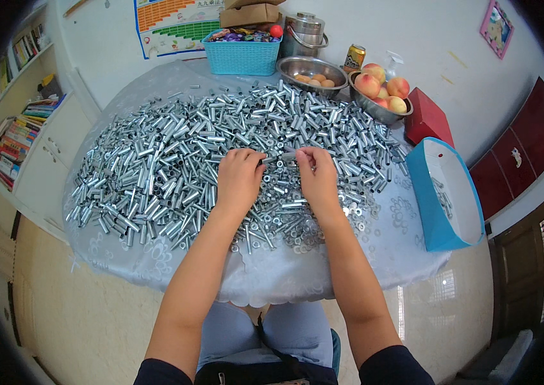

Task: The person sits at a table covered with a large pile of metal bolts and washers. They repeatedly pick up a bolt and a washer, thread the washer onto the bolt, and place the assembled unit into a blue plastic bin on the right. The process is continuous and repetitive throughout the video.

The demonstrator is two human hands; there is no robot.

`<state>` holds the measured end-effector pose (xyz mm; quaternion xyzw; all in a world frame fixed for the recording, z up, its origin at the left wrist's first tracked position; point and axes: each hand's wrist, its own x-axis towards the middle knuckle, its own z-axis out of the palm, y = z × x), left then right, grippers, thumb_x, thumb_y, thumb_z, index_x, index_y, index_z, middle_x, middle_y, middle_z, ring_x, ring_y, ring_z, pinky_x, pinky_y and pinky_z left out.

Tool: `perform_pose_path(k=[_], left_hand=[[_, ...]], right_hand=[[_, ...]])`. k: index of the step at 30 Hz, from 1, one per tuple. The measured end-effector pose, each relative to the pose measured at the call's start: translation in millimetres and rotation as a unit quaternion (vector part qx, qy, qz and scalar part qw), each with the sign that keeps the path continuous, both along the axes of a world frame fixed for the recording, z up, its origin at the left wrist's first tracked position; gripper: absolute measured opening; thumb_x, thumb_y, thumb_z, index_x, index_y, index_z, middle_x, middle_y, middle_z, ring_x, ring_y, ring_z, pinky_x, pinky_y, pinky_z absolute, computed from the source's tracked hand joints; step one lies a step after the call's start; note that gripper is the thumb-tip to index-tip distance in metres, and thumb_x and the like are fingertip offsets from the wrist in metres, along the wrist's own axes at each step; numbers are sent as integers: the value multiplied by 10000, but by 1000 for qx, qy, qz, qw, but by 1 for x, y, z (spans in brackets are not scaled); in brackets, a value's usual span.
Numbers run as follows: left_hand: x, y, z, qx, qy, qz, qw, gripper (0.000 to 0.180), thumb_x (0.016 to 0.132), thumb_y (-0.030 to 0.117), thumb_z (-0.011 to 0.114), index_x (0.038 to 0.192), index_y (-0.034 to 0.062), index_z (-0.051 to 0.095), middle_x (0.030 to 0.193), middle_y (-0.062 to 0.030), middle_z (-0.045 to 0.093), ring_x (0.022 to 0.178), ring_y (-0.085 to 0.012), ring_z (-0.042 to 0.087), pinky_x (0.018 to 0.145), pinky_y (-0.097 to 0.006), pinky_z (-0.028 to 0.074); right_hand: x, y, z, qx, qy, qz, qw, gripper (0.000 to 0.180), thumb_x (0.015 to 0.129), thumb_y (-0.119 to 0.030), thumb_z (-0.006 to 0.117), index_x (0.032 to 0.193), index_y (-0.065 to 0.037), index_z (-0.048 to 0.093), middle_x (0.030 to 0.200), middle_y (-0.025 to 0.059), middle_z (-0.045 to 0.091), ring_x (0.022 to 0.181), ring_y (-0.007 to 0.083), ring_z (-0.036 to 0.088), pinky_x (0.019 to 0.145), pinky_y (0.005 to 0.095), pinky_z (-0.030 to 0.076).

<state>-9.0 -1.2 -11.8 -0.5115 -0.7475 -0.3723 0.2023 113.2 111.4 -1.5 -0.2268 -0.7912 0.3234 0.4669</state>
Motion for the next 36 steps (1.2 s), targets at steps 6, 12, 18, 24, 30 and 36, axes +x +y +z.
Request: perform_pose_path(k=[6,12,18,24,30,36], left_hand=[[1,-1,4,2,-14,-2,1000,174,751,97,644,923,72,633,925,-78,606,922,-281,539,813,-382,416],[1,-8,13,16,-71,-9,997,184,758,69,623,942,60,630,934,-104,613,901,-306,548,811,-399,425],[-15,-15,6,-57,-42,49,996,171,762,40,591,922,54,651,934,-106,627,920,-308,551,828,-402,434],[-17,-14,4,-59,14,66,996,115,728,119,665,832,71,668,854,-62,627,852,-274,547,769,-384,439],[-15,-18,11,-71,8,42,997,99,710,128,683,786,68,662,837,-63,616,833,-268,544,763,-371,436],[-13,-11,3,-53,21,68,996,150,763,126,642,890,53,611,826,-93,601,831,-275,543,748,-385,432]], right_hand=[[-3,4,-1,-260,76,101,957,219,913,-206,532,906,9,574,904,99,610,725,142,582,653,241,461],[7,-5,16,-493,138,172,842,276,928,-297,498,964,-27,542,839,79,607,632,128,570,565,232,463],[6,-1,6,-441,92,149,880,257,900,-265,550,961,-16,545,797,55,606,547,63,493,474,188,375],[1,-8,2,-345,42,181,920,251,864,-158,598,1038,17,549,873,63,632,672,61,551,555,178,431],[-3,-17,-2,-336,83,264,900,277,831,-27,607,1095,26,542,978,81,620,864,101,579,745,204,464],[-1,-15,2,-280,56,273,919,247,809,-7,626,1054,-3,594,1002,40,620,886,88,558,770,211,453]])
